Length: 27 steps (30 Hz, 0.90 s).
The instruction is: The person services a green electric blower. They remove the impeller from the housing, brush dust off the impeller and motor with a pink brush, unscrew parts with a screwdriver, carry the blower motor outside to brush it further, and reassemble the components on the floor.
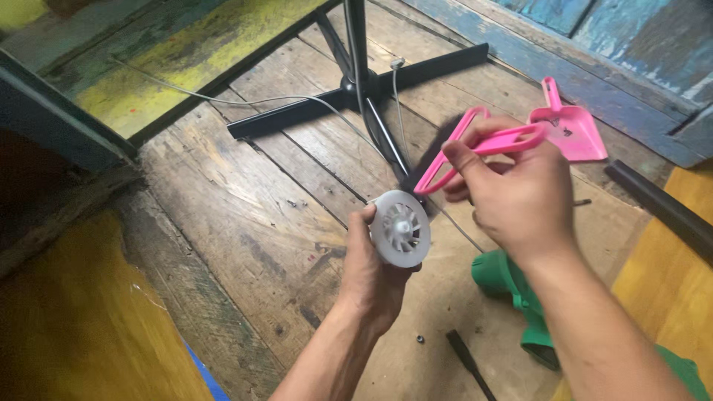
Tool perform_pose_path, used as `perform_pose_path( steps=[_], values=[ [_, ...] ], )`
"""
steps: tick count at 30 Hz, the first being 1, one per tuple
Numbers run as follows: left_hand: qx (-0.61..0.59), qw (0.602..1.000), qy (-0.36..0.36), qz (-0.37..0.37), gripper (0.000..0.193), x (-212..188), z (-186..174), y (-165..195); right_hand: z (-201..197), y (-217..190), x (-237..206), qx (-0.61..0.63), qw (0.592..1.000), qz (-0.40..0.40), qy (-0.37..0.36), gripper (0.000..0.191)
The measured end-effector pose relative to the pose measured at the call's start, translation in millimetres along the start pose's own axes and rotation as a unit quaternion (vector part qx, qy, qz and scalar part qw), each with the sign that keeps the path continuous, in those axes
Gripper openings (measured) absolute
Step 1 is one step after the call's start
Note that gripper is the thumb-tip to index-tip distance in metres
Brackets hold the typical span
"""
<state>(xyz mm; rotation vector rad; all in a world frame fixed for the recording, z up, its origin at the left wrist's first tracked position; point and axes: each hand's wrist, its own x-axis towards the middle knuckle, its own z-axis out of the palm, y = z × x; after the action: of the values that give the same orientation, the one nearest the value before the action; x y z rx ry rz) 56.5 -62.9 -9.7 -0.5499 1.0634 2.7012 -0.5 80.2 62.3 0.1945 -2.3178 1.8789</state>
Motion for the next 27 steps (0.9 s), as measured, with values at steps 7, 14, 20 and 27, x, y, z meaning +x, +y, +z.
perform_pose_path(
  steps=[7,14,20,27],
  values=[
    [-0.005,0.998,-0.012,-0.056,0.056,0.6,-1.8,18.6,0.0,-21.2,-4.0,-0.156,0.974,-0.161,-0.001,0.013],
    [0.067,0.995,-0.016,-0.079,0.056,-10.2,-8.9,21.5,-8.9,23.0,-8.2,-0.086,0.991,-0.089,-0.042,0.011],
    [0.004,0.996,-0.023,-0.088,0.055,-0.8,-14.4,18.7,-10.4,17.7,-11.7,-0.153,0.978,-0.138,-0.028,0.011],
    [-0.02,0.992,-0.018,-0.123,0.048,-4.3,-21.5,16.5,6.8,-5.9,2.9,-0.138,0.975,-0.174,-0.027,0.012]
  ],
)
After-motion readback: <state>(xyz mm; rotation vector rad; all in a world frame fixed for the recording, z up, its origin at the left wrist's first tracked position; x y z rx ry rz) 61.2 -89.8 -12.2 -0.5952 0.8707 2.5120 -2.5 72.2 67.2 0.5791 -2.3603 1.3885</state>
